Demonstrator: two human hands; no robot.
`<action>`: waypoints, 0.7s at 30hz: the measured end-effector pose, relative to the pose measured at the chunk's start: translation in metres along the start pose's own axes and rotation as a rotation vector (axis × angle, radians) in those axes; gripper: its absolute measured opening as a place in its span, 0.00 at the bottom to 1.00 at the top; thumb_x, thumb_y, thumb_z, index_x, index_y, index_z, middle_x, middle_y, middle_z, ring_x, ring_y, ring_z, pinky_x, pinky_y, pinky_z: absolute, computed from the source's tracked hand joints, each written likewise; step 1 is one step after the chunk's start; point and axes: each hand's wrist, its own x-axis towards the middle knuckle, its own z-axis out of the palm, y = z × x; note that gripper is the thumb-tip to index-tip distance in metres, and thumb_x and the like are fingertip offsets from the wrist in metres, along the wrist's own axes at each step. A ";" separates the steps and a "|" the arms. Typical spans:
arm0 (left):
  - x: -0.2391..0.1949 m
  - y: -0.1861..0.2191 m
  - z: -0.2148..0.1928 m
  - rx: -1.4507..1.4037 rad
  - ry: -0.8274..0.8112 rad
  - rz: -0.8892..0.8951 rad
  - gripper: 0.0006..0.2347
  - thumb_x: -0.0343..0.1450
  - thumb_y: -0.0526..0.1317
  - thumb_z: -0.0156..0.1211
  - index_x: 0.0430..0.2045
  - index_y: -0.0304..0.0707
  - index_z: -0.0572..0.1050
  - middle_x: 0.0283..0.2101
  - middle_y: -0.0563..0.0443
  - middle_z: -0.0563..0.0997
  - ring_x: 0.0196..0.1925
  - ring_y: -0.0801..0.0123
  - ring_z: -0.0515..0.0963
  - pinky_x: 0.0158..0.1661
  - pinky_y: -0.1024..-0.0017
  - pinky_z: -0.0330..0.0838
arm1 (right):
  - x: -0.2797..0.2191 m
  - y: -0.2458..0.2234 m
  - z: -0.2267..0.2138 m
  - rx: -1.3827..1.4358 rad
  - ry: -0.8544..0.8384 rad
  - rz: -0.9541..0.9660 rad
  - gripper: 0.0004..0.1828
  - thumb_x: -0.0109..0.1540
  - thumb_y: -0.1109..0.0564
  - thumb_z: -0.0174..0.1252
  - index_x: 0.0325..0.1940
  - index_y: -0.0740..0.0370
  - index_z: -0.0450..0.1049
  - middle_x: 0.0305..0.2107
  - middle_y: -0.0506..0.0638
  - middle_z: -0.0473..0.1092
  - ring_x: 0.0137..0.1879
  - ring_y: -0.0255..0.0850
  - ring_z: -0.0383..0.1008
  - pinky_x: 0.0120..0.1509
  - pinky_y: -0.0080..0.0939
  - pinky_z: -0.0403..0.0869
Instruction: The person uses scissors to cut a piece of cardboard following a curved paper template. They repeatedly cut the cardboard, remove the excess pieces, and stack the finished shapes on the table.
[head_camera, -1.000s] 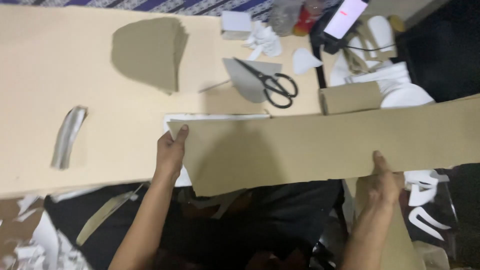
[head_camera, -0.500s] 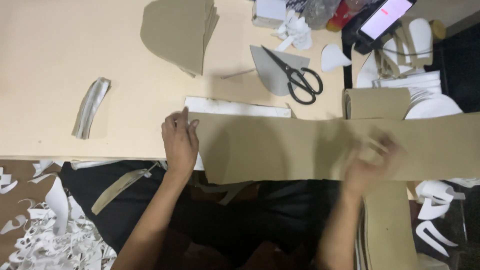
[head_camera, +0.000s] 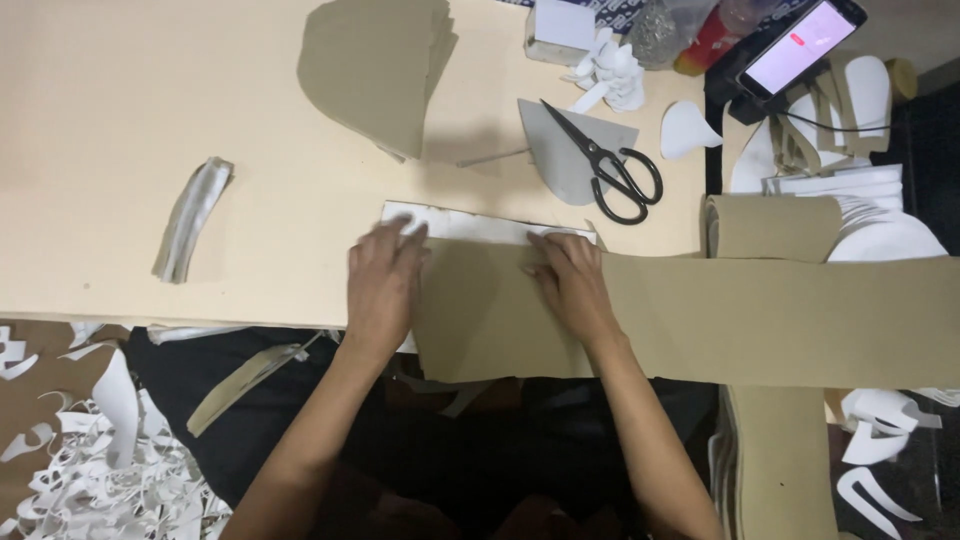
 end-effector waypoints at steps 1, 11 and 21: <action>-0.001 -0.003 0.007 -0.003 -0.075 0.030 0.12 0.74 0.37 0.60 0.52 0.38 0.80 0.53 0.41 0.77 0.57 0.50 0.74 0.48 0.58 0.65 | 0.000 -0.004 -0.003 0.052 0.008 0.008 0.21 0.65 0.56 0.61 0.63 0.49 0.75 0.50 0.42 0.72 0.64 0.39 0.65 0.68 0.44 0.63; 0.002 0.007 0.008 0.033 -0.152 0.051 0.11 0.74 0.35 0.59 0.50 0.36 0.80 0.50 0.44 0.77 0.58 0.54 0.71 0.55 0.50 0.61 | 0.007 -0.016 -0.015 0.126 0.094 -0.016 0.11 0.70 0.52 0.55 0.52 0.51 0.81 0.41 0.44 0.69 0.58 0.41 0.68 0.66 0.47 0.65; -0.004 0.071 -0.003 0.120 -0.680 0.273 0.30 0.77 0.60 0.31 0.75 0.54 0.47 0.78 0.42 0.46 0.80 0.51 0.42 0.72 0.41 0.28 | 0.061 0.022 -0.019 0.123 0.283 0.152 0.13 0.69 0.54 0.57 0.55 0.60 0.76 0.47 0.59 0.71 0.59 0.56 0.69 0.65 0.60 0.67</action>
